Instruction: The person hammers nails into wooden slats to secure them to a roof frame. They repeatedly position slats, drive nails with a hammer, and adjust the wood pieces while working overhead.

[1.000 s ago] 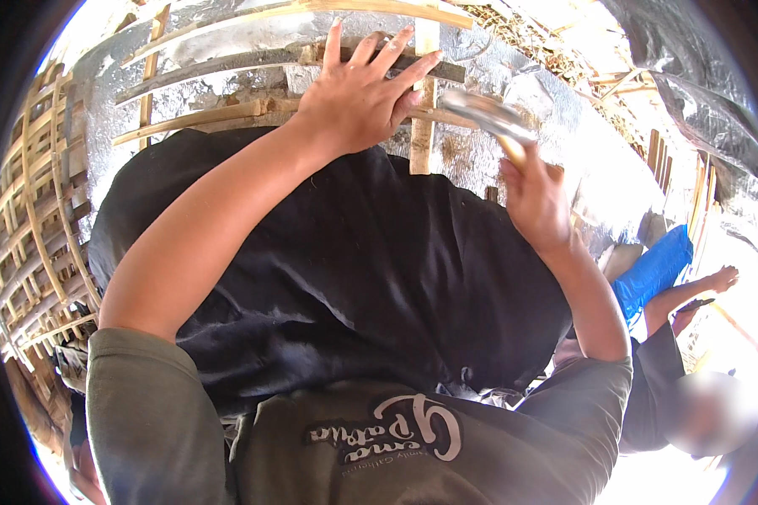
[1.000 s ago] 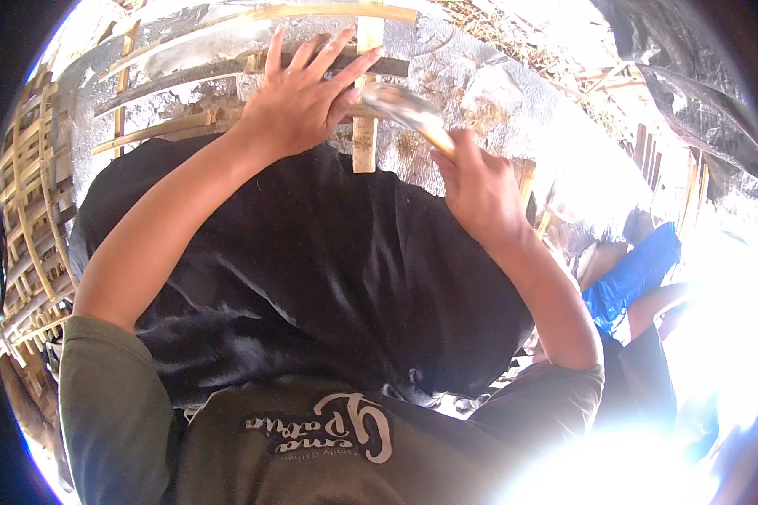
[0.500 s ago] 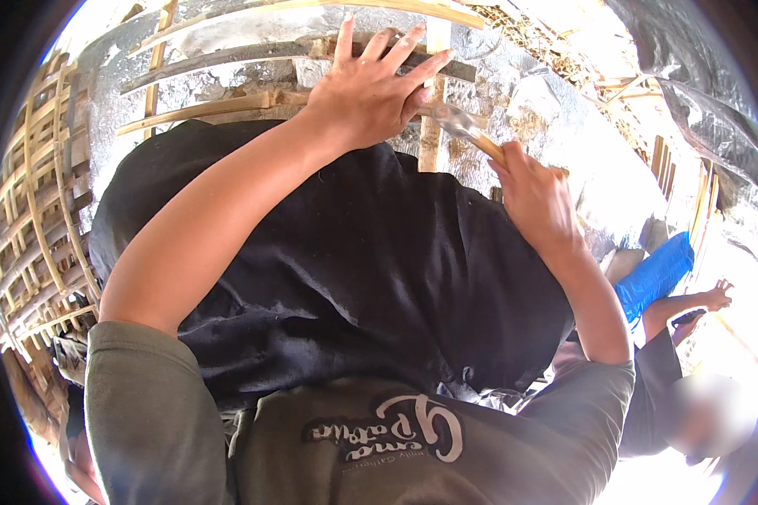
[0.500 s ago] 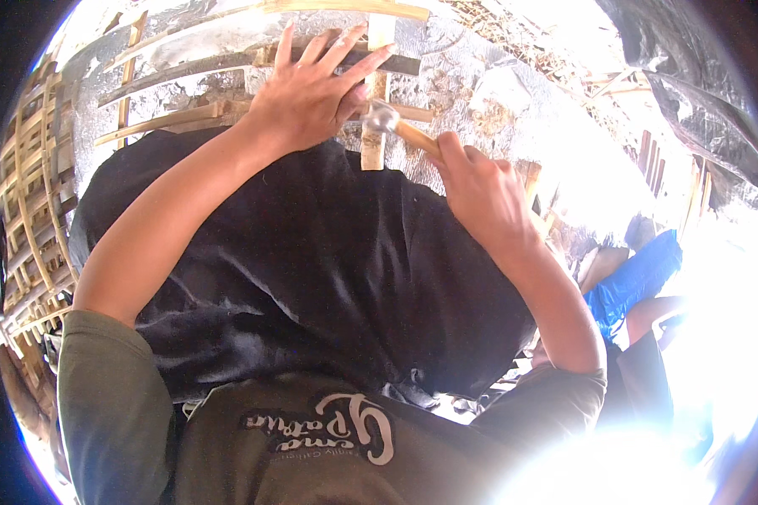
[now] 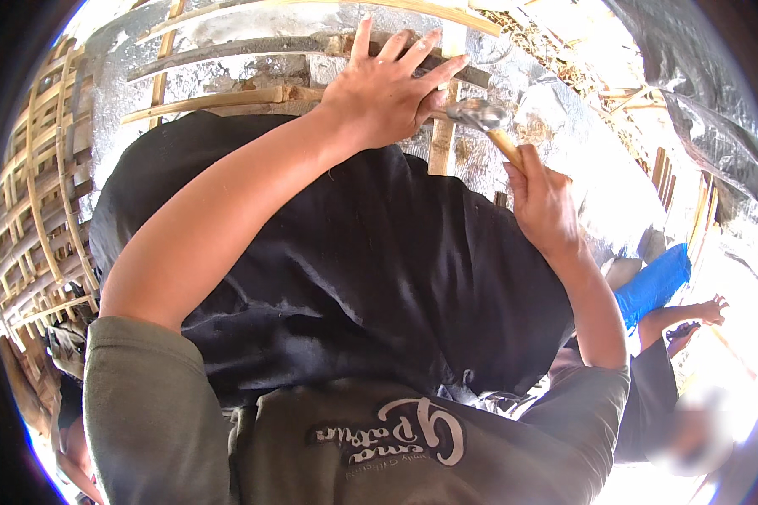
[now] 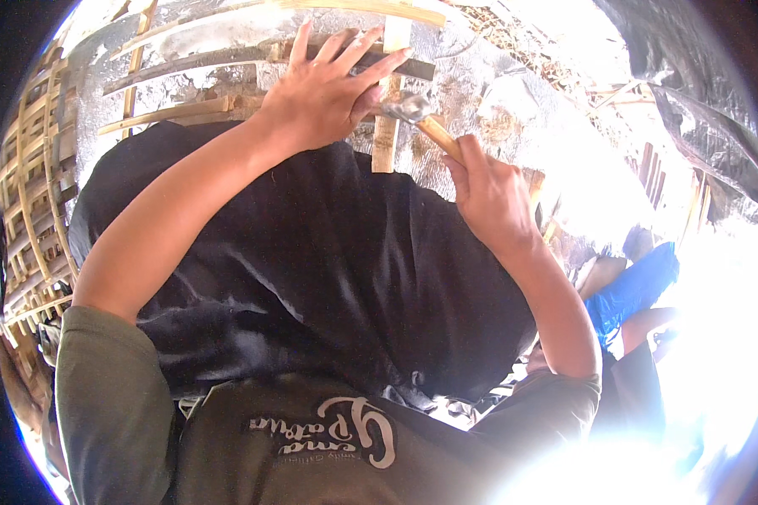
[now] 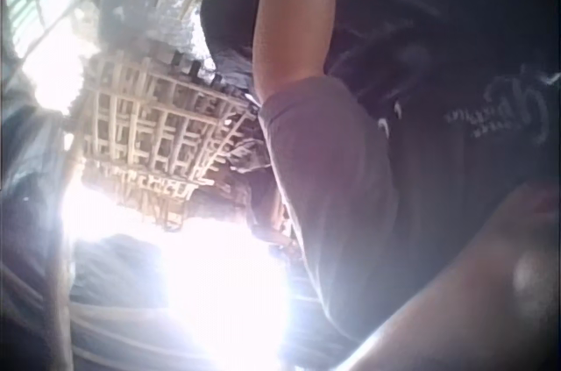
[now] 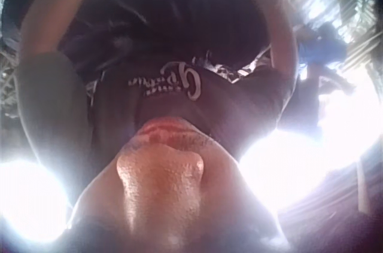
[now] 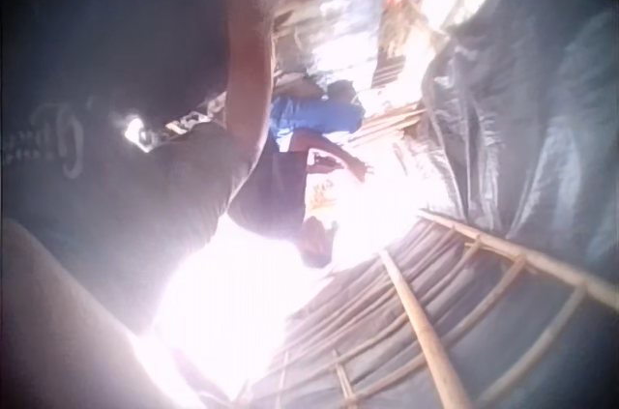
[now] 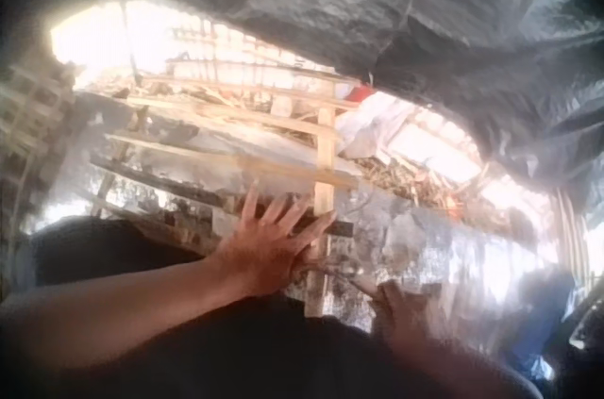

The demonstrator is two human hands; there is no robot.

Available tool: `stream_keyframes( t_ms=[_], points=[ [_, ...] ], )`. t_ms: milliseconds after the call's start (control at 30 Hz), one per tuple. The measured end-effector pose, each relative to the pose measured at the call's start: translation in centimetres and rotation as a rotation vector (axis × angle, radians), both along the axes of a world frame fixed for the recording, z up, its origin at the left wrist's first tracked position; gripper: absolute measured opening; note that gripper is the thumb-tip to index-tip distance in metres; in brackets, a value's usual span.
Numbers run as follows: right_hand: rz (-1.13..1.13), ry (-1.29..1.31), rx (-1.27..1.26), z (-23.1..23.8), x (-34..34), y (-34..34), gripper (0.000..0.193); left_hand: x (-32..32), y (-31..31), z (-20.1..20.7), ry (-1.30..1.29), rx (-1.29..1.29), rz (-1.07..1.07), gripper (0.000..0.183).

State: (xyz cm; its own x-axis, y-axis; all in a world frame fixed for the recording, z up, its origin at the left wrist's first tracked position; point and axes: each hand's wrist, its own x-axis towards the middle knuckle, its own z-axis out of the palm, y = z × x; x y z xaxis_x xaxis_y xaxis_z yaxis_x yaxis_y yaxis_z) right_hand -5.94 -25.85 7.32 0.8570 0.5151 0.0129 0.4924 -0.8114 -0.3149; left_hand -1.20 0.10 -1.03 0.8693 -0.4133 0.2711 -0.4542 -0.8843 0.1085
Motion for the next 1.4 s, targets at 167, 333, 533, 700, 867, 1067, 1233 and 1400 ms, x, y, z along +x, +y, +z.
stream_keyframes(
  t_ms=[167,333,533,700,867,1067,1233,1400],
  points=[
    [-0.037,0.147,-0.139,-0.5,0.4,0.1,0.018,-0.3,0.0,0.0,-0.001,0.03,-0.009,0.051],
    [0.151,-0.224,0.216,-3.0,-0.1,-3.8,0.017,-0.2,0.2,0.2,-0.014,0.032,-0.008,0.051],
    [0.128,-0.234,0.125,-1.3,1.2,-3.8,0.014,-0.1,0.1,-0.1,-0.011,0.028,0.004,0.051],
    [0.309,-0.345,0.292,-1.3,2.4,-3.9,0.02,-0.1,-0.1,0.1,-0.002,0.037,0.019,0.05],
    [0.378,-0.292,0.222,-2.0,3.1,-3.5,0.017,-0.2,-0.1,0.2,-0.001,0.029,0.008,0.05],
    [0.24,-0.175,0.01,-3.0,3.1,-2.9,0.013,-0.2,-0.1,0.4,-0.001,0.045,0.004,0.049],
    [0.31,-0.161,0.172,-2.6,2.8,-3.6,0.015,-0.3,-0.1,0.4,0.002,0.041,-0.003,0.049],
    [0.248,-0.217,0.213,-2.6,2.3,-3.7,0.016,-0.1,-0.1,0.0,0.001,0.045,0.011,0.049]
  ],
)
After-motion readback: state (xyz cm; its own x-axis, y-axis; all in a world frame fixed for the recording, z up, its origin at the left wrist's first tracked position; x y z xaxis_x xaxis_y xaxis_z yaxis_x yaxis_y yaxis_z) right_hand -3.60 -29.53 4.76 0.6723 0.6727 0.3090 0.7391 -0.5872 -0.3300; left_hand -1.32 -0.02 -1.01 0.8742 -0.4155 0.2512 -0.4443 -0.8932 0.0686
